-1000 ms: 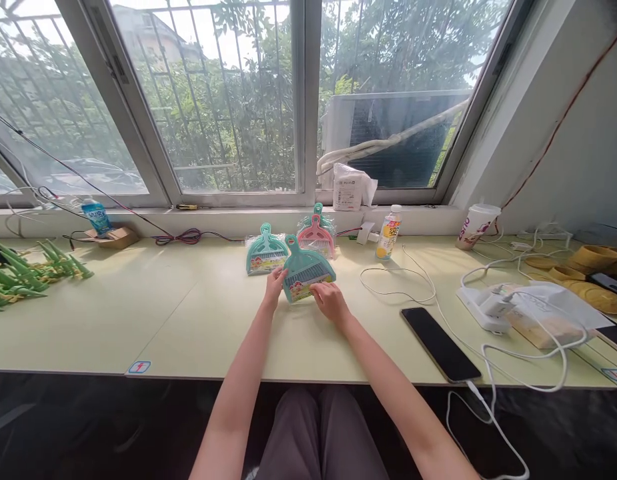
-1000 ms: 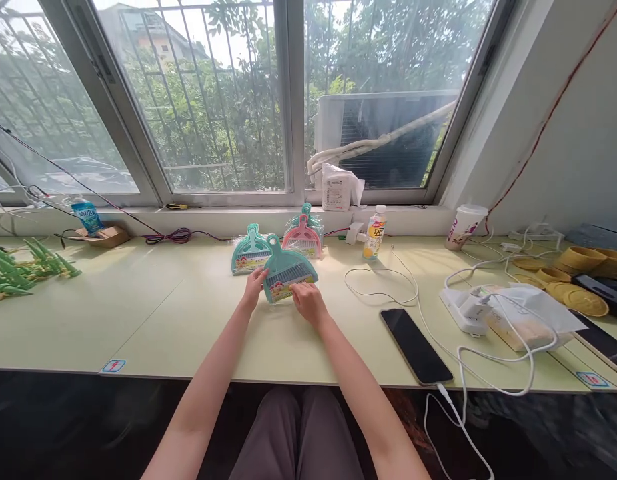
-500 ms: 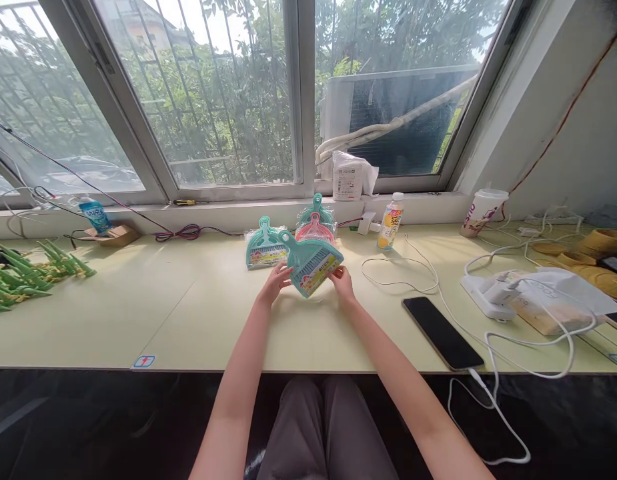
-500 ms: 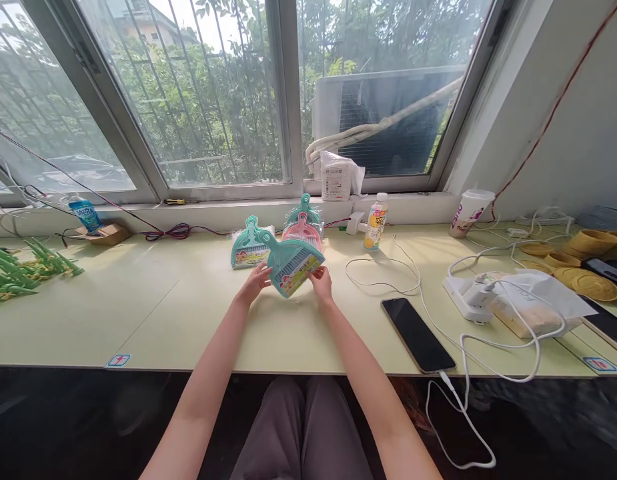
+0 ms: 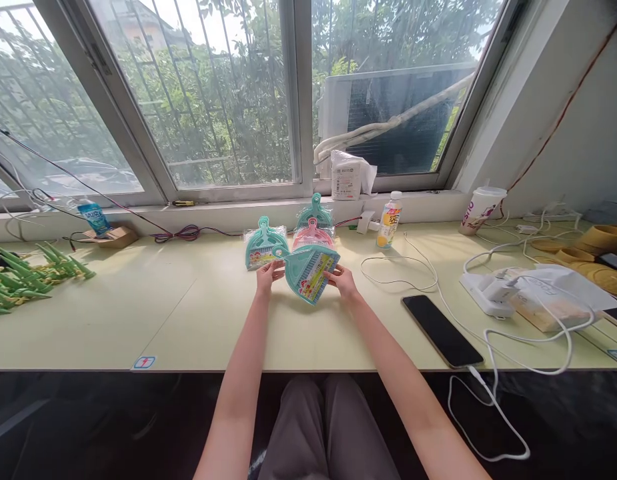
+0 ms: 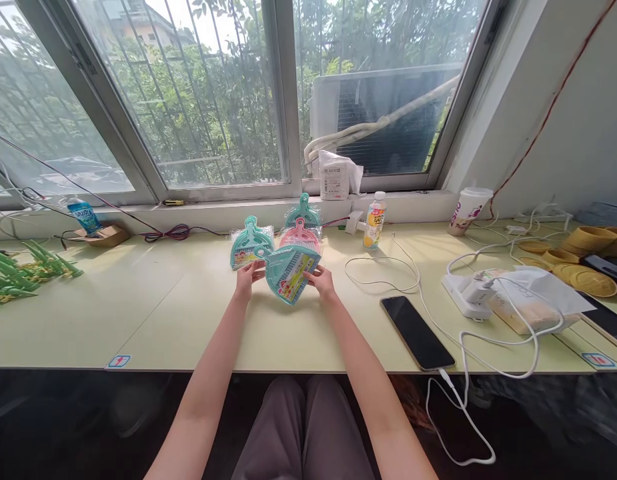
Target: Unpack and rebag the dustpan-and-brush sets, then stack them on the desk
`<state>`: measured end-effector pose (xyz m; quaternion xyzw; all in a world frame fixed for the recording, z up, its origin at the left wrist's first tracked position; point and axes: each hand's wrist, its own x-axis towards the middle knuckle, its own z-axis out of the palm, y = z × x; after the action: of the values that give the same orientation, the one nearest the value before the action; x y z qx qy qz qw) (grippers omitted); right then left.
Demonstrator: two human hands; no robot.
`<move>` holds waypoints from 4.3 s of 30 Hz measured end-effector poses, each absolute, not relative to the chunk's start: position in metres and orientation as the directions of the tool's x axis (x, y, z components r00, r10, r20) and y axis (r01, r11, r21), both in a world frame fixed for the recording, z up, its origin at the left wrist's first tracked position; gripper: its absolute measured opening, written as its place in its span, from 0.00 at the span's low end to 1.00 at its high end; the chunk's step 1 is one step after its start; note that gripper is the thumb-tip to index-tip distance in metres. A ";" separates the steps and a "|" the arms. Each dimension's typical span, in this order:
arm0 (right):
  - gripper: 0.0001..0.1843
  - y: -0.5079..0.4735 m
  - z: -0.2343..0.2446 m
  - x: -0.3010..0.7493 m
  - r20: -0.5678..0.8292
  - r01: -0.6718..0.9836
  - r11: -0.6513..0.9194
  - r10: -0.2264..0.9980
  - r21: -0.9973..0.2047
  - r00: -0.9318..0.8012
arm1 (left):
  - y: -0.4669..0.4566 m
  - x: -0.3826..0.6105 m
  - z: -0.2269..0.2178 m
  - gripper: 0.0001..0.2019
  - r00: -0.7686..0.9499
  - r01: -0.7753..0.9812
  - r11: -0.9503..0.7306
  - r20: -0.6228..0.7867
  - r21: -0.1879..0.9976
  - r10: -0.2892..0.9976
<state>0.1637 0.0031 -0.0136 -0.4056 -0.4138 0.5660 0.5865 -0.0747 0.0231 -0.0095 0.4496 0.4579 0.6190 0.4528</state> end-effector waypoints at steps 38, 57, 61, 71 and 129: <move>0.21 0.005 -0.011 0.183 0.046 -0.334 0.084 0.992 -0.939 0.121 | 0.019 -0.141 -0.009 0.14 -0.920 0.374 0.189 0.339 0.908 0.196; 0.11 0.009 -0.014 0.188 -0.180 -0.363 -0.105 0.967 -0.926 0.179 | 0.024 -0.035 -0.016 0.18 -0.208 0.023 -0.255 0.254 0.967 0.945; 0.25 0.012 -0.016 0.205 -0.115 -0.312 0.160 0.700 -0.936 0.705 | 0.026 -0.042 -0.014 0.18 -0.329 0.050 -0.216 0.220 0.975 0.918; 0.31 -0.002 -0.009 0.182 0.318 0.250 0.218 0.808 -0.943 0.496 | 0.006 -0.020 -0.009 0.19 -0.107 0.264 -0.353 0.391 0.898 0.914; 0.13 -0.012 -0.003 0.202 0.114 0.910 -0.078 0.984 -0.407 0.135 | 0.020 -0.087 -0.005 0.13 -0.147 0.905 0.066 0.166 0.420 0.975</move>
<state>0.2019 -0.0117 -0.0026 -0.7278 -0.6507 0.0954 0.1944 -0.0875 0.0197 -0.0047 0.6480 0.7255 0.2176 0.0802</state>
